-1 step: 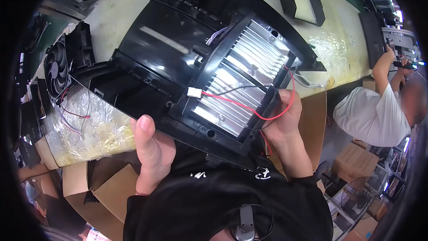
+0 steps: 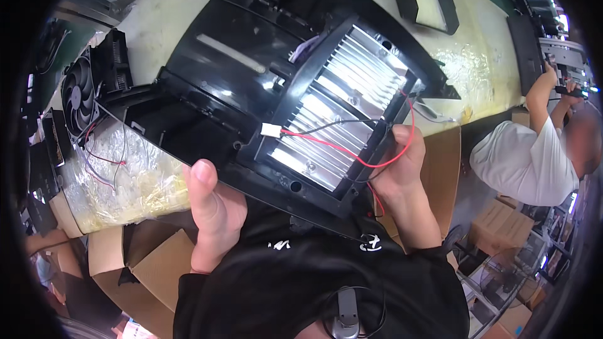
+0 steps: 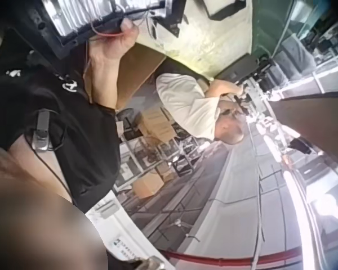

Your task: Installing a cooling fan and wiring components into a plastic electronic housing.

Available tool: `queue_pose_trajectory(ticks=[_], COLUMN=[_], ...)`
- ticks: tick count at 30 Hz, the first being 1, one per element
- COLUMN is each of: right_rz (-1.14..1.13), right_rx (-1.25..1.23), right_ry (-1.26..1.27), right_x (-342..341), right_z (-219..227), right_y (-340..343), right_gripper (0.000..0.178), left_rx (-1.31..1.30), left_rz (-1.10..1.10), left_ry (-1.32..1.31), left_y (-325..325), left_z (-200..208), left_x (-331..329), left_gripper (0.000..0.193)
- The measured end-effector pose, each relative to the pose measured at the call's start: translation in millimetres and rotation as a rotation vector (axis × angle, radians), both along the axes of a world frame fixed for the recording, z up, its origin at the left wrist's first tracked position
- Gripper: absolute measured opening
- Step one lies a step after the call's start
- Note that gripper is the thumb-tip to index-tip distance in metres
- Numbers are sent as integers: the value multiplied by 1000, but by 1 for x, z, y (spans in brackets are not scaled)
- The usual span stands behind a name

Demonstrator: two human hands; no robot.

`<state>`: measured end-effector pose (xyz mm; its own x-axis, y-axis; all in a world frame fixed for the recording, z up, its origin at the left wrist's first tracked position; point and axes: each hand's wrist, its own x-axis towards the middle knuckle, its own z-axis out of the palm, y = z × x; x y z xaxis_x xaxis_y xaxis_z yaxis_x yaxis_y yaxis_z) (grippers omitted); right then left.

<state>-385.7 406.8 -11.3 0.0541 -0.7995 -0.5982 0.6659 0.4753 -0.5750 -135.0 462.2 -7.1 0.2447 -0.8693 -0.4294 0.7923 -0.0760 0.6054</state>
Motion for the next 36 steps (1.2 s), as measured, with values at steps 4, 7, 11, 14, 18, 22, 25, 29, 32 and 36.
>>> queue_pose_trajectory(ticks=[4, 7, 11, 14, 18, 22, 25, 29, 32, 36], right_rz=[145, 143, 125, -1, 109, 88, 347, 500, 489, 809], right_rx=[-188, -203, -146, -53, -88, -50, -115, -247, -341, -418], right_ry=[-414, -433, -258, -101, -237, -189, -311, -345, -268, 120], right_x=[-25, -23, -6, 1, -1, -3, -2, -21, -43, -82], right_z=[-20, -18, -11, -9, -13, -10, -4, -11, -5, 9], right_y=[2, 0, -4, -5, -12, -13, -12, -5, 8, 31], right_gripper=[50, 54, 45, 36, 32, 37, 72, 113, 116, 98], left_rx=[-13, 7, -69, -58, -138, -24, 26, -4, -163, -215], left_rz=[1, -24, -32, 23, -12, 56, -28, 31, -60, -144], left_ry=[-32, -11, -82, -60, -50, -106, -151, -177, -79, -56], left_y=[-4, -5, -1, -3, -11, -24, -33, -48, -55, -50], left_z=[2, 3, -6, -9, -2, 6, 7, -3, 5, 1], left_x=[-2, 0, 1, -4, -2, -11, -7, 3, 7, 18], left_gripper=[84, 84, 53, 53, 54, 55, 43, 49, 49, 52])
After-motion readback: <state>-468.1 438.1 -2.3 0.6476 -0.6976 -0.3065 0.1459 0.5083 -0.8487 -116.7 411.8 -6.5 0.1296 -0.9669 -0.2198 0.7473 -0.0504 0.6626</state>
